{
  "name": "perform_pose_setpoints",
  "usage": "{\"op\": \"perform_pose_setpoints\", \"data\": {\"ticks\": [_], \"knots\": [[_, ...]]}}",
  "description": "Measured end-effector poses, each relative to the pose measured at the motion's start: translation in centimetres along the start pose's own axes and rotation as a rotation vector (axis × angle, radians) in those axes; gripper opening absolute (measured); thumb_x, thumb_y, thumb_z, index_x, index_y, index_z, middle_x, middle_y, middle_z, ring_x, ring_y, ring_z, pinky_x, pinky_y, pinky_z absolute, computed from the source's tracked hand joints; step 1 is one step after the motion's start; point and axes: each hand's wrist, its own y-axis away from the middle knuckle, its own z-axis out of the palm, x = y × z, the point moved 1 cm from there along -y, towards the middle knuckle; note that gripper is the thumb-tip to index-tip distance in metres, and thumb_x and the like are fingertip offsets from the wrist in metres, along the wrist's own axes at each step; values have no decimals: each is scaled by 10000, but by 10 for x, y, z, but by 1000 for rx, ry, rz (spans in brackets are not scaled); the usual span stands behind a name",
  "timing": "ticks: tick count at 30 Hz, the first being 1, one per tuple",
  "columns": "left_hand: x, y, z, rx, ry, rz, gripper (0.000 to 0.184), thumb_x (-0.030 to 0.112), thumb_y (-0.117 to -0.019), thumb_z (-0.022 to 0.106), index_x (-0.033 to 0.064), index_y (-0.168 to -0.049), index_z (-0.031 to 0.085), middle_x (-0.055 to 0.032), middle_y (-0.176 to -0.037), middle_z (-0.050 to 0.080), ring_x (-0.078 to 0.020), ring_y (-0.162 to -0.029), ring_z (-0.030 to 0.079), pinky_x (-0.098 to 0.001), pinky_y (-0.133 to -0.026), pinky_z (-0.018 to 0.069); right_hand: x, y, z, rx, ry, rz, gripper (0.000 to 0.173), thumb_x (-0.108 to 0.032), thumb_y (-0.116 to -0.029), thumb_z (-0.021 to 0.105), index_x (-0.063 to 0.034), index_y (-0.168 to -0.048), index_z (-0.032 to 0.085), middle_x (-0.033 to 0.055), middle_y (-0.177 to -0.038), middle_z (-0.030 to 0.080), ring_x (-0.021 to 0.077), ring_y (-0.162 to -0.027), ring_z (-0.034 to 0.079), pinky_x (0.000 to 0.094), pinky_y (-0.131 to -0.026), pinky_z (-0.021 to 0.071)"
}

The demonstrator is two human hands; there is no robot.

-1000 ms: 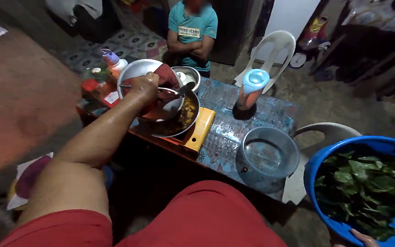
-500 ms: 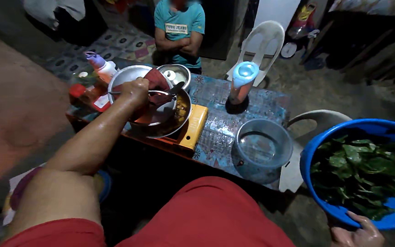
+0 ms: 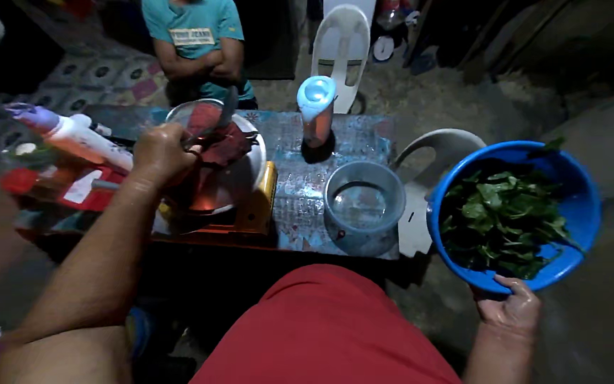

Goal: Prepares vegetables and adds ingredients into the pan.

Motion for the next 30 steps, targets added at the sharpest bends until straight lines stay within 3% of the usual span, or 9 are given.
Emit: {"op": "perform_pose_setpoints", "data": {"ticks": [6,10,14,20,27,30], "knots": [[125,2,65,3,182,306,301,174,-921,705,-54,-1115,666,-284,-1130,675,-480,-1049,666,-674,-857,515,-6,-5,-7,23,-2,0,171,-15,-930,438,-103,-1066,491,45,-899,612,141,-779,669,350,-683,613],[209,2,126,-149,317,341,320,166,-902,725,-19,-1158,674,-238,-1162,680,-420,-1078,672,-633,-895,530,-12,-7,-15,37,-12,4,172,-14,-931,431,-99,-1066,495,52,-892,617,143,-770,674,352,-670,617],[262,4,176,-228,343,354,303,213,-913,701,14,-1140,673,-194,-1164,684,-378,-1079,678,-612,-894,540,-19,-10,-28,48,-7,-8,183,-13,-922,437,-99,-1069,504,36,-879,628,123,-755,677,331,-657,618],[294,5,204,-283,316,331,301,201,-906,692,20,-1145,665,-191,-1154,677,-378,-1062,677,-607,-872,541,-27,-16,-44,77,16,18,200,-12,-930,445,-88,-1106,502,56,-930,611,141,-792,667,340,-673,610],[297,8,200,-318,294,277,312,292,-946,680,81,-1175,668,-161,-1176,673,-374,-1053,680,-632,-857,542,-29,-33,-45,59,32,43,242,4,-911,461,-66,-1138,508,83,-965,610,162,-822,666,354,-688,607],[293,12,198,-301,314,257,398,319,-955,676,59,-1254,636,-184,-1230,658,-396,-1060,681,-634,-850,545,-31,-38,-37,41,54,53,213,5,-915,465,-66,-1111,511,88,-922,614,170,-780,670,361,-653,608]]}}
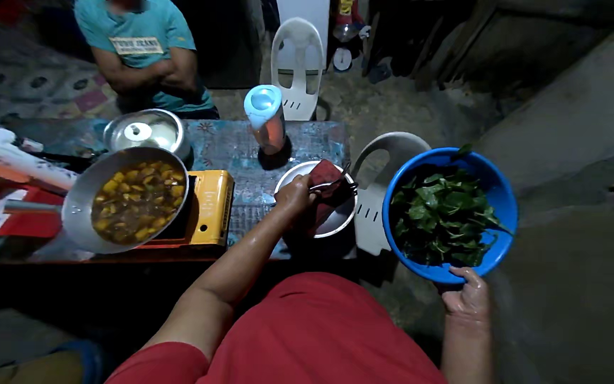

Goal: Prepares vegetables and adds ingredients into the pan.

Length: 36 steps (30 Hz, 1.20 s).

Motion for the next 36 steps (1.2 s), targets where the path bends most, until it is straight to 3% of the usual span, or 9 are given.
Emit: {"op": "perform_pose_setpoints", "data": {"ticks": [7,11,15,17,19,23,25,29,36], "knots": [[-5,13,-9,54,113,-46,430,260,-970,666,33,-1332,613,-223,-1261,652,-395,-1132,663,-603,-942,530,-1,-4,19,-104,84,-5,243,9,-908,476,-62,-1139,502,86,-935,622,171,-770,679,367,-634,613],[-18,25,-22,89,305,-102,331,216,-978,639,5,-1233,658,-217,-1165,685,-369,-1100,670,-583,-963,521,-2,4,39,-220,185,-41,199,7,-905,461,-83,-1076,509,30,-855,632,109,-723,677,319,-609,612],[-33,54,-36,154,646,-143,378,291,-1058,554,-66,-1101,669,-238,-975,684,-348,-921,671,-557,-875,524,2,17,65,-349,243,-56,195,34,-893,460,-93,-1029,519,-9,-794,643,74,-686,678,279,-604,613],[-37,77,-43,160,895,-208,489,413,-1091,456,-18,-1093,688,-133,-964,712,-186,-781,641,-412,-741,528,8,24,81,-448,274,-59,196,23,-869,468,-93,-1012,537,-25,-766,665,60,-670,687,262,-591,611],[-40,108,-49,179,1127,-248,512,497,-1087,408,80,-1189,689,-23,-1030,727,-35,-592,510,-231,-529,420,15,37,99,-554,304,-49,195,3,-845,482,-93,-993,566,-28,-768,682,60,-679,693,263,-596,611],[-69,171,-63,363,1426,-222,349,379,-1076,510,132,-1312,583,23,-889,597,-8,-506,403,-165,-464,385,40,73,142,-756,348,18,192,2,-850,499,-71,-1011,575,-3,-766,704,85,-654,704,283,-567,622],[-89,203,-75,462,1454,-270,293,369,-1064,537,143,-1245,585,45,-714,535,-29,-521,451,-191,-492,420,59,95,164,-851,388,48,241,-9,-823,526,-49,-1058,564,17,-809,709,103,-698,714,302,-607,631],[-133,268,-103,656,1398,-364,253,312,-1052,576,91,-1164,624,8,-744,630,-51,-593,577,-209,-551,514,103,144,201,-969,492,126,312,-5,-825,538,-2,-1137,550,69,-872,710,146,-761,722,346,-665,637],[-200,356,-117,869,1274,-517,77,162,-1050,567,93,-1061,600,45,-696,556,-4,-504,444,-160,-459,383,173,212,234,-1106,586,230,346,-9,-848,555,8,-1193,544,90,-922,708,163,-799,721,361,-702,634]]}}
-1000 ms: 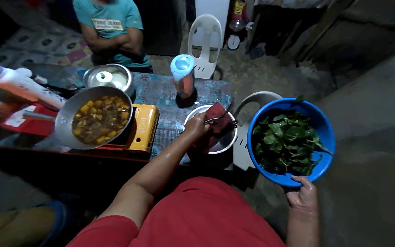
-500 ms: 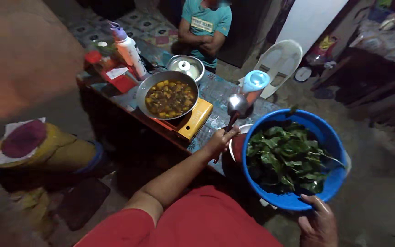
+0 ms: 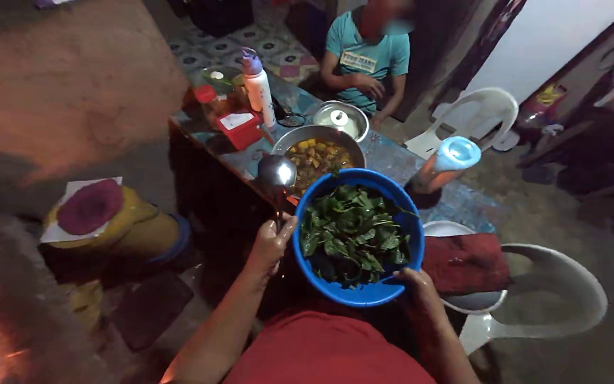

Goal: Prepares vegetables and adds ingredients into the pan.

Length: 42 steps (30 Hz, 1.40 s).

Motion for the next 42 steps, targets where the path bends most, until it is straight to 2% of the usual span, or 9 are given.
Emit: {"op": "perform_pose_setpoints", "data": {"ticks": [4,7,10,14,18,21,24,30,42], "knots": [[-4,-3,-40,11,13,-33,76,181,-1037,580,107,-1024,579,68,-679,522,9,-487,419,-145,-446,361,13,-1,37,15,25,71,310,0,-878,535,2,-1189,526,89,-890,694,159,-755,713,354,-655,631],[0,-8,-61,43,-1,-72,142,123,-999,636,8,-1081,630,-31,-855,687,-76,-749,665,-244,-704,581,22,-1,63,-13,40,85,275,0,-881,534,12,-1155,554,99,-886,697,170,-762,712,358,-676,629],[9,-23,-80,135,-26,-57,62,37,-958,640,19,-1017,633,-35,-847,666,-103,-769,654,-279,-725,579,21,-3,91,-75,86,95,217,-40,-961,514,21,-1167,544,100,-875,691,177,-758,706,360,-685,626],[33,-44,-101,192,-36,3,69,38,-958,644,51,-1026,647,-26,-843,656,-102,-735,635,-291,-677,575,12,-9,124,-93,219,-156,638,-208,-1025,587,-57,-1573,297,134,-1342,614,167,-1112,682,358,-904,614],[45,-56,-109,235,-12,70,65,32,-943,663,79,-962,622,-4,-819,617,-89,-721,606,-279,-670,564,-14,-18,151,-79,651,-823,1201,-475,-797,839,4,-1629,116,280,-1643,245,322,-1517,313,489,-1227,325],[41,-58,-109,269,21,40,32,48,-957,652,71,-954,630,-26,-810,640,-109,-722,631,-301,-666,576,-39,-21,199,-319,1242,-994,1324,-648,-576,913,-127,-1625,295,262,-1673,206,494,-1547,145,770,-1189,142],[38,-54,-108,299,57,19,100,47,-963,641,30,-1061,654,-67,-888,683,-140,-795,676,-335,-727,603,-37,-45,249,-538,1562,-934,1307,-424,-552,998,-294,-1637,281,177,-1718,116,515,-1552,62,878,-1089,100],[49,-60,-112,389,61,69,69,41,-958,637,47,-1027,635,-50,-870,677,-132,-771,674,-336,-713,608,-32,-104,287,-786,1443,-1014,545,-163,-758,844,-176,-1269,654,146,-1487,509,453,-1342,480,654,-887,543],[85,-107,-108,553,-99,106,126,166,-936,709,124,-954,592,30,-850,579,-64,-764,573,-293,-719,535,-116,-158,309,-716,974,-1257,425,-63,-809,783,11,-1215,681,201,-1200,682,328,-1109,675,500,-962,559]]}}
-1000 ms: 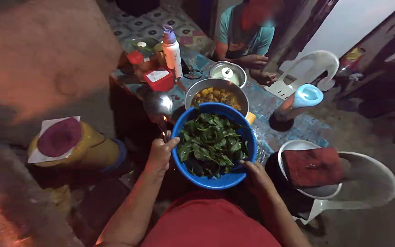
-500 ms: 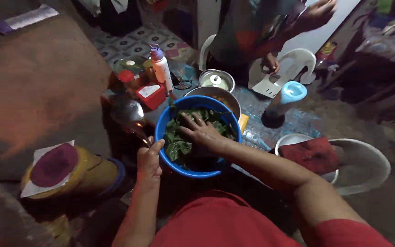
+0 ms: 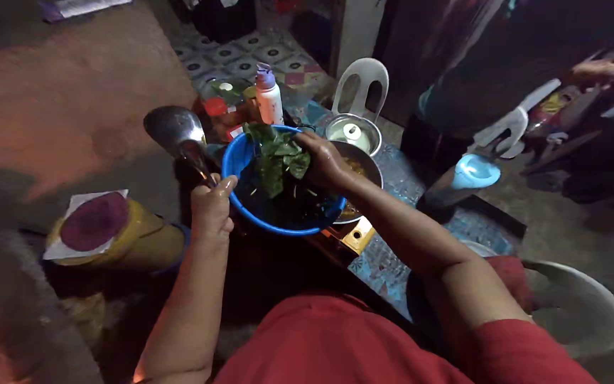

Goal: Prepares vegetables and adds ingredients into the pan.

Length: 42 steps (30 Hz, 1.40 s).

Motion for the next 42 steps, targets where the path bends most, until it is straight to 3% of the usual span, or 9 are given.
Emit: {"op": "perform_pose_setpoints", "data": {"ticks": [4,9,14,17,23,28,32,37,42], "knots": [[8,-11,9,24,22,55,160,150,-940,698,151,-883,549,52,-787,566,-47,-715,573,-270,-687,538,14,-10,-28,73,4,27,435,-74,-824,769,25,-1236,672,204,-1190,685,315,-1086,684,486,-951,564],[8,-14,11,67,41,33,142,143,-929,705,142,-907,564,41,-808,605,-60,-732,617,-291,-707,577,34,-9,-62,142,6,101,400,-77,-874,725,34,-1251,652,202,-1220,682,287,-1119,680,452,-988,551],[5,-12,11,78,-8,26,160,165,-923,712,152,-906,553,54,-805,595,-48,-724,602,-281,-696,563,72,7,-75,191,-11,108,421,-63,-860,722,64,-1252,638,218,-1203,682,274,-1116,678,432,-1004,541],[4,-12,10,78,-34,37,202,150,-923,709,174,-860,519,75,-763,560,-27,-682,565,-251,-655,537,93,20,-74,166,-13,171,431,-49,-859,716,75,-1262,626,242,-1203,682,314,-1139,671,470,-1028,522],[10,-9,-1,83,-89,69,213,148,-925,706,186,-839,514,84,-729,576,-25,-656,582,-254,-639,551,129,36,-62,14,-45,522,675,16,-815,731,6,-1453,513,246,-1369,611,364,-1277,599,558,-1094,466],[10,-6,-12,101,-97,64,215,160,-926,701,187,-854,500,85,-731,563,-14,-638,564,-232,-608,529,138,40,-54,-60,-40,613,630,9,-828,730,12,-1425,526,283,-1327,614,413,-1247,601,606,-1058,467],[7,-5,-17,112,-95,72,248,159,-919,714,192,-823,488,84,-708,534,-15,-605,522,-219,-568,490,148,42,-40,-127,8,660,636,-57,-839,755,-9,-1430,526,271,-1357,598,410,-1278,581,611,-1074,458],[7,0,-22,117,-76,66,262,156,-932,701,189,-806,473,73,-697,531,-27,-598,524,-231,-570,497,158,44,-24,-195,137,677,740,-144,-776,849,-32,-1437,538,306,-1427,514,504,-1262,543,678,-1021,456],[9,4,-27,119,-69,85,246,142,-932,698,188,-818,484,77,-713,546,-29,-622,545,-234,-598,515,165,42,-23,-171,184,647,612,-286,-813,848,-54,-1344,652,307,-1383,552,506,-1265,527,662,-1038,437]]}}
